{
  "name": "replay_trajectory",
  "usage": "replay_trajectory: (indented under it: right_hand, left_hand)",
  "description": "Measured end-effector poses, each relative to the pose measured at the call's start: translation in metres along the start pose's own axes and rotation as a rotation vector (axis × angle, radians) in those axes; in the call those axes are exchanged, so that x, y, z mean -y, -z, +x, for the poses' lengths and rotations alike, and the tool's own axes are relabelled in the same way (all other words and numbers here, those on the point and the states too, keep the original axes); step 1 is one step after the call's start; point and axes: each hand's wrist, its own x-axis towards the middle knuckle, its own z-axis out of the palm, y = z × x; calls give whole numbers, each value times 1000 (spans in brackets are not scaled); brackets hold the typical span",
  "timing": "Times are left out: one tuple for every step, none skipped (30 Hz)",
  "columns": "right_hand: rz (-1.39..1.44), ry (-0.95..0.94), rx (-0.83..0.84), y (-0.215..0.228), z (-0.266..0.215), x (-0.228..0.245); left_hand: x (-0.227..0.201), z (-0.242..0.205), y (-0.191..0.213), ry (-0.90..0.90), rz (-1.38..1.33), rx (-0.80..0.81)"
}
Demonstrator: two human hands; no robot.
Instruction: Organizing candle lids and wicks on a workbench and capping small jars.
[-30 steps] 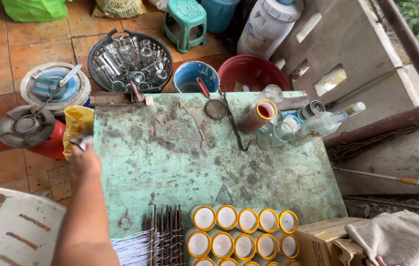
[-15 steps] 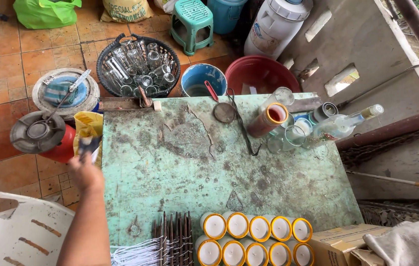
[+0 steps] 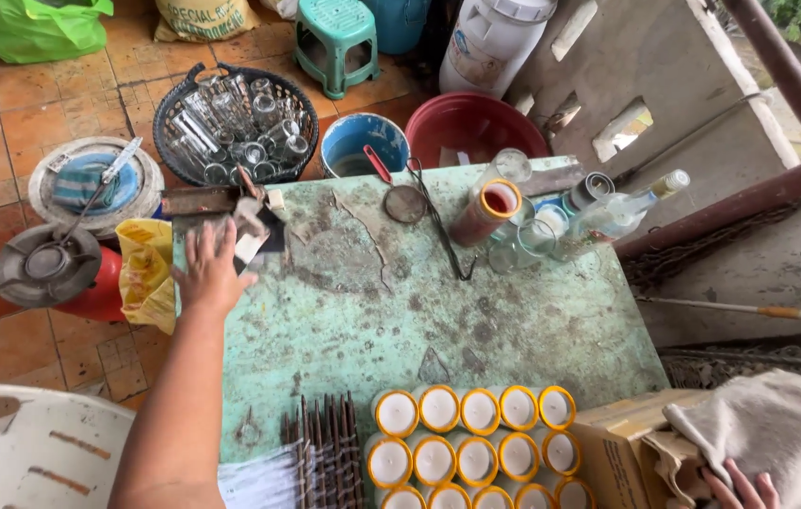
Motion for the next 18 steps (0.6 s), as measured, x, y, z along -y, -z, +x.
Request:
replay_trajectory:
  right_hand:
    - [-29,-55,-28,5,3,8]
    - [-58,-111,-56,11,7,15]
    - [-57,-120,-64,32,22,40]
    - [12,-178,4,54,37,65]
    - [81,-227,77,80,52,84]
    - [81,-228,74,79,53,84]
    - [109,-271,134,80,53,82]
    - [138,-314,192,82,52,79]
    - [133,-307,195,85,53,78]
    - [172,-327,274,89,55,76]
    - [216,-353,345,89,58,77]
    - [214,-353,339,87,62,78]
    - [197,-338,364,89,62,76]
    - [179,-323,389,90,60,75]
    - [177,-313,394,93,57,73]
    - [212,-296,379,95,55,71]
    - [258,-291,348,92,61,76]
    - [267,-290,336,93,71,79]
  left_hand:
    - [-11,-8,16,-8,-102,0]
    - [-24,-16,32,-17,-203,-1]
    - [-27,-31,42,-25,-200,-9]
    - [-31,-48,52,9,-291,-41]
    - [-35,-70,59,49,-387,-68]
    - [-33,-94,65,48,-387,-69]
    - [-33,-118,70,165,-509,-107]
    - [-33,-144,75,283,-630,-144]
    - [-12,-156,57,288,-636,-139]
    - [9,-169,39,399,-646,-203]
    - [29,-177,24,503,-652,-274]
    - [59,-198,6,500,-656,-277]
    - [88,-224,-15,385,-519,-399]
    - [117,-251,-37,266,-381,-516]
    - [109,-303,-22,277,-384,-512]
    - [100,-355,-6,380,-544,-508]
    - [92,-392,21,465,-706,-519]
    - [136,-388,-15,461,-706,-534]
